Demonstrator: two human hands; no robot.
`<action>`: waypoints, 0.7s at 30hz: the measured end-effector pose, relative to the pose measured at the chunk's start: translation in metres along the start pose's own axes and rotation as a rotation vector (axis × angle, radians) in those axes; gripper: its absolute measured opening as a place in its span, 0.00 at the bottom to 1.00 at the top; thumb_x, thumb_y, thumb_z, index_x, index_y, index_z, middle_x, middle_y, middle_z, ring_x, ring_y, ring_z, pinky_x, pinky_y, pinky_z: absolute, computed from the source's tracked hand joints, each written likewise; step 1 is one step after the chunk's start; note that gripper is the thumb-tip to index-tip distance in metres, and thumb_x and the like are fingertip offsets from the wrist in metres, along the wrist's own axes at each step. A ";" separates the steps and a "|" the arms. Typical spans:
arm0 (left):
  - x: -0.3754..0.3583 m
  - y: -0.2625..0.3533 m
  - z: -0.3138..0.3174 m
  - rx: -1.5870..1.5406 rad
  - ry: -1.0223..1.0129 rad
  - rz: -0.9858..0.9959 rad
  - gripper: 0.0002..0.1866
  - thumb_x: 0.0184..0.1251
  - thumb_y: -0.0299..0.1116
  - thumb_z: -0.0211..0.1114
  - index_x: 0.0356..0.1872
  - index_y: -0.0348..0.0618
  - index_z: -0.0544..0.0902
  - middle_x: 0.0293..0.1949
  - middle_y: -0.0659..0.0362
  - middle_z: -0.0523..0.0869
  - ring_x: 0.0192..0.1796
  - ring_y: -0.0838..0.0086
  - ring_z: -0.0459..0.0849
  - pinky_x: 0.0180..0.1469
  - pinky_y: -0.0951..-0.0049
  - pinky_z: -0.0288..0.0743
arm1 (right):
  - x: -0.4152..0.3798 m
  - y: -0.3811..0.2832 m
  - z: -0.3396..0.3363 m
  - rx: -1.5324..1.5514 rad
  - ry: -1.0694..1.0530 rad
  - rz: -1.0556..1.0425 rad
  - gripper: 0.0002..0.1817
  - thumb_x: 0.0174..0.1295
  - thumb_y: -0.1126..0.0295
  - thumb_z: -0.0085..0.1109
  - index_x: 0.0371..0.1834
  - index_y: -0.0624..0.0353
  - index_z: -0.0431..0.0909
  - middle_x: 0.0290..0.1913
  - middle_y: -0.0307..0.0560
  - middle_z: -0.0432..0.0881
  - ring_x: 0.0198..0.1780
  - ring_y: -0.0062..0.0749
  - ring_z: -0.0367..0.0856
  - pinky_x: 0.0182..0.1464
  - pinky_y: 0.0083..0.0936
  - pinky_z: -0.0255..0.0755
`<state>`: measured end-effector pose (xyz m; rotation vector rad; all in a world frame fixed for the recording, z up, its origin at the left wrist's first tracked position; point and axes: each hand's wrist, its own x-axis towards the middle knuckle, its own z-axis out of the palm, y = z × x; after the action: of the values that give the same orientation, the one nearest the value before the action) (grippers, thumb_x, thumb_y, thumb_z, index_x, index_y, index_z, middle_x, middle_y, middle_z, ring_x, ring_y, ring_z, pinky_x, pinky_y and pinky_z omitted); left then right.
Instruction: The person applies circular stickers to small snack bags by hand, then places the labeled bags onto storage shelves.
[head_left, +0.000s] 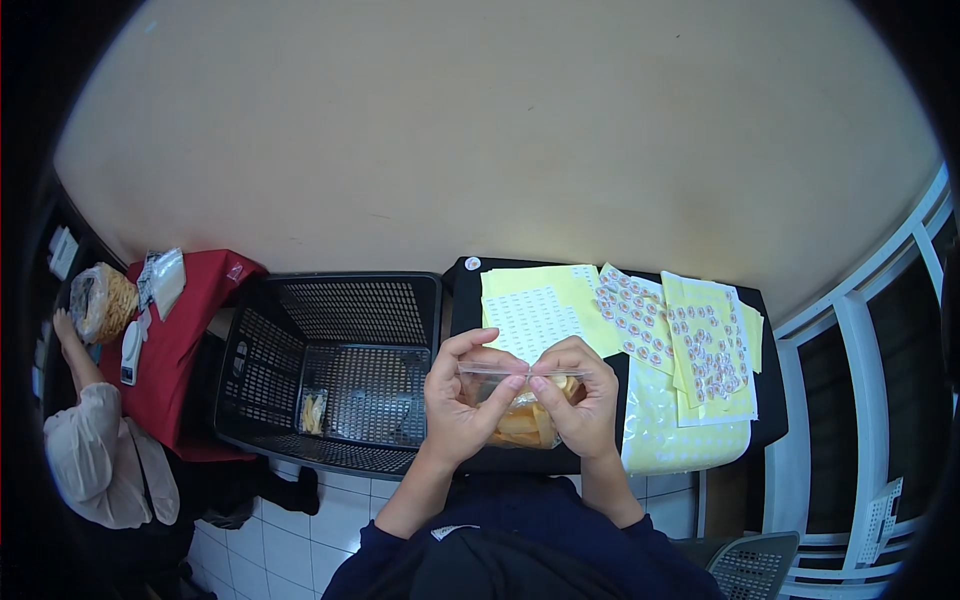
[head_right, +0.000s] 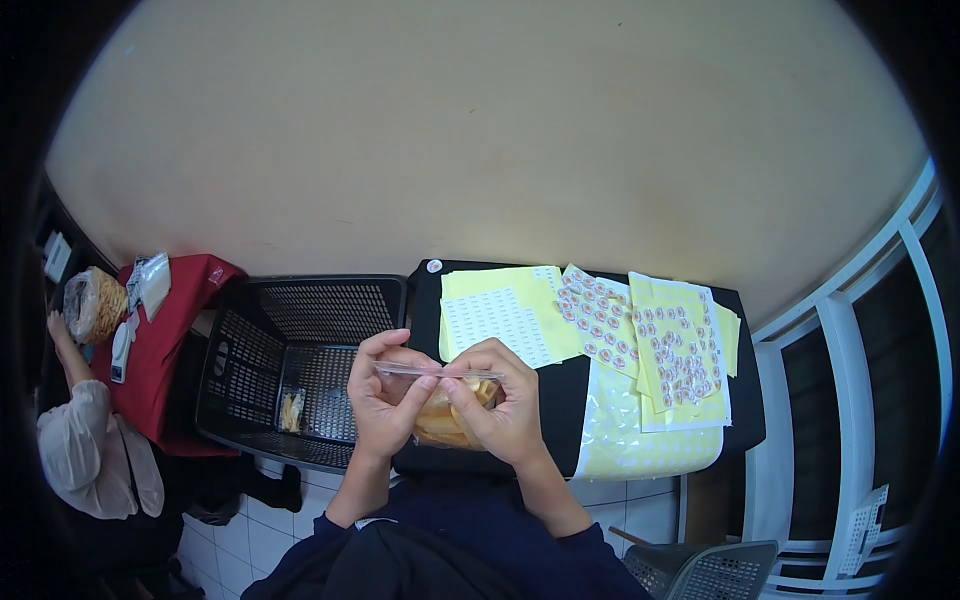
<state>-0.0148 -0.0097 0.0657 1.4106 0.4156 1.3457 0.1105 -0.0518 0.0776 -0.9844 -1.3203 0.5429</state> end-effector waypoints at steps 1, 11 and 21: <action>0.001 0.000 0.001 0.018 0.010 0.004 0.24 0.51 0.17 0.60 0.50 0.34 0.62 0.31 0.56 0.78 0.37 0.78 0.78 0.43 0.79 0.71 | 0.000 0.001 0.000 -0.002 0.002 0.001 0.04 0.47 0.77 0.58 0.27 0.63 0.75 0.28 0.43 0.75 0.31 0.24 0.74 0.35 0.18 0.67; 0.002 -0.008 0.006 0.070 0.049 0.060 0.24 0.50 0.18 0.61 0.49 0.34 0.63 0.30 0.55 0.80 0.37 0.77 0.78 0.44 0.78 0.70 | 0.001 0.008 0.000 0.001 0.061 -0.010 0.03 0.47 0.77 0.58 0.26 0.63 0.74 0.27 0.43 0.75 0.30 0.24 0.73 0.34 0.18 0.67; 0.004 -0.011 0.006 0.078 0.054 0.042 0.32 0.50 0.18 0.61 0.56 0.29 0.56 0.30 0.55 0.79 0.37 0.76 0.79 0.45 0.78 0.71 | 0.003 0.012 0.001 -0.028 0.091 -0.051 0.04 0.45 0.77 0.58 0.25 0.63 0.74 0.26 0.44 0.75 0.29 0.25 0.74 0.33 0.18 0.68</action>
<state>-0.0040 -0.0058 0.0598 1.4565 0.4804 1.4172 0.1123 -0.0431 0.0689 -0.9843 -1.2717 0.4370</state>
